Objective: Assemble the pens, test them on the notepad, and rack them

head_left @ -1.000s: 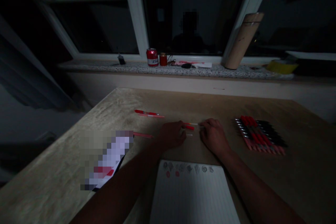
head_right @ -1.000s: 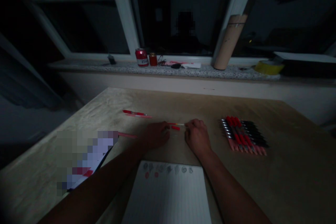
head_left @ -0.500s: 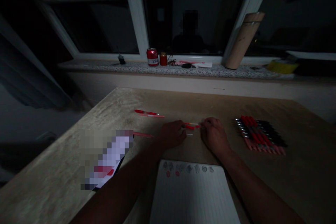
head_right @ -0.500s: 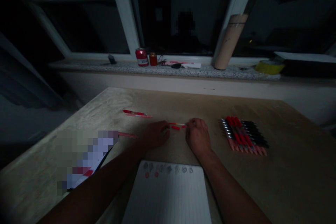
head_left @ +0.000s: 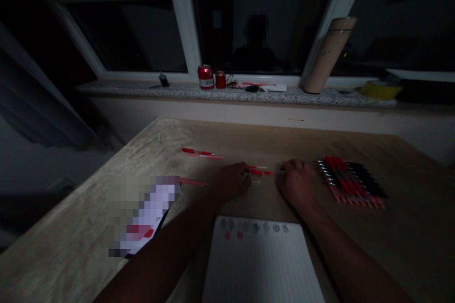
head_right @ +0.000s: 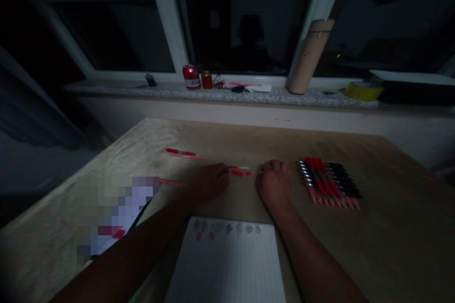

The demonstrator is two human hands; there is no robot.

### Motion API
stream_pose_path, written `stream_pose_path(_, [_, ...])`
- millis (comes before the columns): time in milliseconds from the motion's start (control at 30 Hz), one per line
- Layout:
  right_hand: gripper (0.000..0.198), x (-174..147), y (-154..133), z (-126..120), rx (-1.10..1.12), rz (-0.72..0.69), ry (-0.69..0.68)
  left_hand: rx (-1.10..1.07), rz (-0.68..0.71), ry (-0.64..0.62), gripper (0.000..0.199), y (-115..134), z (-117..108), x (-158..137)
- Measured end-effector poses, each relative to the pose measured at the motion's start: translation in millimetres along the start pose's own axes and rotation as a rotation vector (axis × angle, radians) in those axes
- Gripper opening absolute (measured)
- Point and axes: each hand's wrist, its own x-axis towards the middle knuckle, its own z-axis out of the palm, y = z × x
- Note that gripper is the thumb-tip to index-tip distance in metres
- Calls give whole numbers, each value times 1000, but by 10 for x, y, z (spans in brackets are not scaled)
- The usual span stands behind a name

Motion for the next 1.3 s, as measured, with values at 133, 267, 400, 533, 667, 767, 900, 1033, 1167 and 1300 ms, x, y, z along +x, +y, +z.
stream_pose_path(133, [15,2,21,-31,6,40,25,13,-1,16,17,-19,25,5])
stream_pose_path(267, [23,22,22,-13,20,72,-18,18,6,34,18,-17,24,8])
stream_pose_path(400, [31,36,28,57,87,70,-123,22,-18,50,18,-29,41,11])
stream_pose_path(533, [36,37,39,88,150,97,-152,2,-18,67,18,-47,61,9])
stream_pose_path(667, [33,46,26,35,148,97,-151,-16,-11,58,18,-39,40,9])
stream_pose_path(767, [29,47,-2,-8,135,83,-142,-19,-30,33,18,-29,21,15])
stream_pose_path(900, [24,27,-40,-8,132,26,-138,-25,-38,32,17,-28,21,20])
stream_pose_path(1033, [21,11,-55,25,137,-18,-131,-15,-33,35,17,-25,17,18])
stream_pose_path(1167, [19,25,-70,16,143,-59,-119,-17,-30,25,17,-23,13,16])
stream_pose_path(1300, [19,41,-105,-35,121,-112,-129,-33,-39,41,17,-23,15,14])
